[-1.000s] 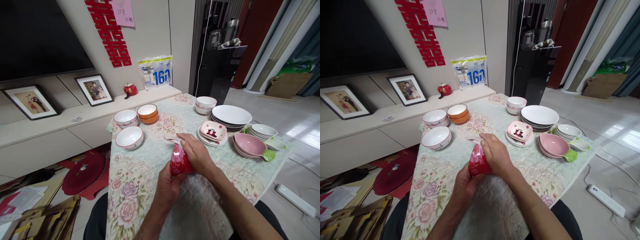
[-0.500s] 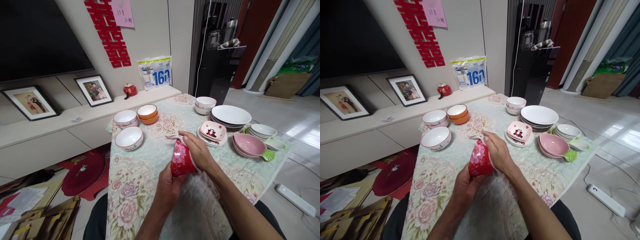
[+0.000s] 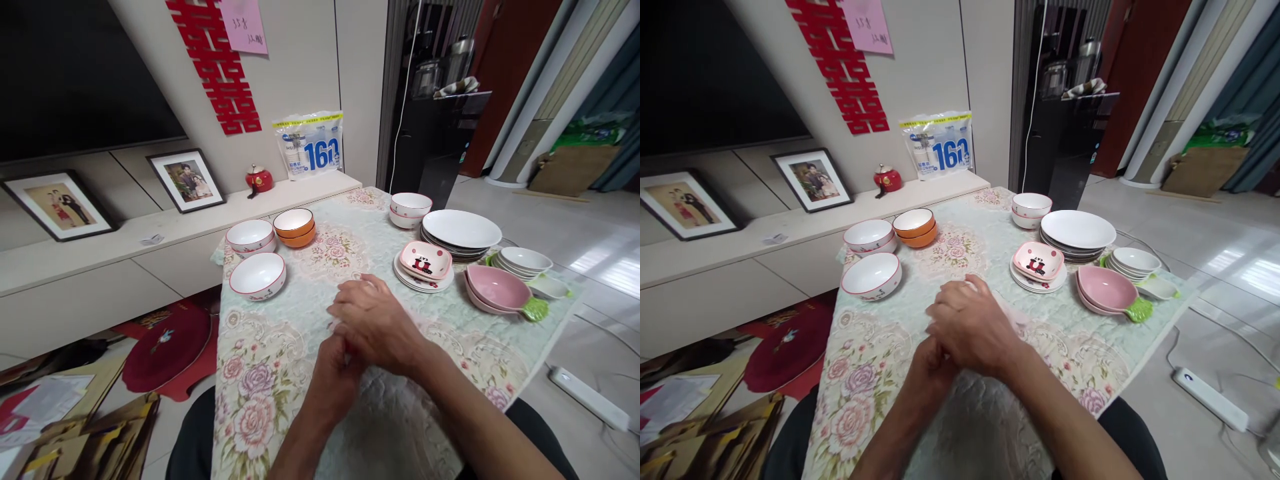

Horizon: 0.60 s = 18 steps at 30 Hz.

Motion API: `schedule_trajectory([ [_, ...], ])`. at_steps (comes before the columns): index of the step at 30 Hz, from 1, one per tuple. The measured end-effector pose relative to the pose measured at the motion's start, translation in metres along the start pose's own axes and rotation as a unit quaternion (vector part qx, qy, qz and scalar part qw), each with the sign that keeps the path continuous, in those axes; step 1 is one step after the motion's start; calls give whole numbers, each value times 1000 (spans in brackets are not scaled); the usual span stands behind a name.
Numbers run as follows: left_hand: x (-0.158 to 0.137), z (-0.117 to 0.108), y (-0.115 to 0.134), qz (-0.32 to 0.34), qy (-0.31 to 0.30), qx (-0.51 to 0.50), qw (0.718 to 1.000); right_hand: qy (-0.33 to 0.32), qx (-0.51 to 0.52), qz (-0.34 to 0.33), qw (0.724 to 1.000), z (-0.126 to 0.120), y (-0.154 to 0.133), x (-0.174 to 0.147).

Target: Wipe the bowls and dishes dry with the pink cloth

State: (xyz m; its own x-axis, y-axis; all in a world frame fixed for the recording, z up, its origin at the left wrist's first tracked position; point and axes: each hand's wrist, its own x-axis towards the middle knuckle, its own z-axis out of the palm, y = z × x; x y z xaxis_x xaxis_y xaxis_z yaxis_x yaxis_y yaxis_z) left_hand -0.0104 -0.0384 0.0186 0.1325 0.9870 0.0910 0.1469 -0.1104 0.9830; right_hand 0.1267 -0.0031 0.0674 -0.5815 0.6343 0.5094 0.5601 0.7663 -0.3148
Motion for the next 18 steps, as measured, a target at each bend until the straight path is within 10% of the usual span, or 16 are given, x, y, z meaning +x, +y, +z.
schedule_trajectory([
  [8, -4, -5, 3, 24, -117, 118, 986, 81, 244, 124, 958, -10, 51, -13],
  [18, 6, -18, -3, 90, -145, 9, 985, 161, 444, 321, 821, -1, 72, -22],
])
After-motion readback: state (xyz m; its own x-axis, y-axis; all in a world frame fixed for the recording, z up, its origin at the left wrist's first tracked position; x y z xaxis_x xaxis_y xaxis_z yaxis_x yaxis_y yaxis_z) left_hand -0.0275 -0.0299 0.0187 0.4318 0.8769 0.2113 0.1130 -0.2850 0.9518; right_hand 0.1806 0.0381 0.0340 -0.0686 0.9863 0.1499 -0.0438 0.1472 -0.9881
